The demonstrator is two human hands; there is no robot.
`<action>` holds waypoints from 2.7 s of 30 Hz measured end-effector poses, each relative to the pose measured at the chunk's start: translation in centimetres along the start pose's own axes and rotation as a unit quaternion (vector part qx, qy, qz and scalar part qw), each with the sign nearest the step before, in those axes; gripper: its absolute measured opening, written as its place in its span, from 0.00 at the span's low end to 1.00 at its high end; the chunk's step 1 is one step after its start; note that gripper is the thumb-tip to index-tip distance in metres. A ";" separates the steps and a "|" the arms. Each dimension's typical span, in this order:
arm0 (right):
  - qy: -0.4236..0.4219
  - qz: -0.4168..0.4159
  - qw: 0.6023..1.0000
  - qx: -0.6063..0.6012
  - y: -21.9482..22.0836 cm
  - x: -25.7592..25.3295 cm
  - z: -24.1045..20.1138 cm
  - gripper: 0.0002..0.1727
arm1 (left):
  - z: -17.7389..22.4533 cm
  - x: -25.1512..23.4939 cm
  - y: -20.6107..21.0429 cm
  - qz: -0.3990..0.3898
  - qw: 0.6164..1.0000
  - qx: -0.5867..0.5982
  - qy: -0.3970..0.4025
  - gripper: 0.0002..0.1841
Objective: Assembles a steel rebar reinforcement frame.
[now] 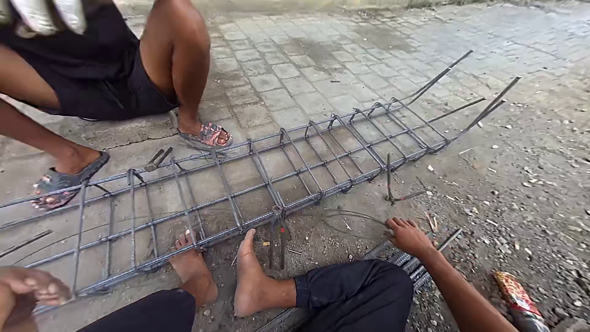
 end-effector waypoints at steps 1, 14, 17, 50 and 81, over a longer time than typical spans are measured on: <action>0.004 0.001 1.000 -0.007 0.1 0.1 -0.3 0.29 | -0.7 0.2 -0.8 0.002 1.000 0.005 0.014 0.11; -0.176 0.019 0.854 -0.489 -9.1 7.5 -25.7 0.24 | 0.9 1.1 7.4 0.118 0.985 0.106 -0.068 0.15; -0.264 -0.037 0.752 -0.603 -8.6 9.1 -34.7 0.24 | 1.0 1.8 8.3 0.105 0.975 0.157 -0.121 0.16; -0.121 -0.123 0.706 -0.686 -11.1 6.2 -45.2 0.20 | -9.8 7.5 12.3 -0.097 0.949 0.083 -0.289 0.20; -0.225 -0.219 0.682 -0.660 -5.8 7.1 -42.4 0.43 | -11.0 8.0 13.7 -0.133 0.940 0.134 -0.284 0.16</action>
Point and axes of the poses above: each hand's wrist, its own x-axis away from the middle knuckle, its own y-axis out of the palm, z = x × y, the point moved 2 cm from there along -x, towards the middle knuckle, and after that the axes turned 12 degrees about z, right-handed, at the moved point
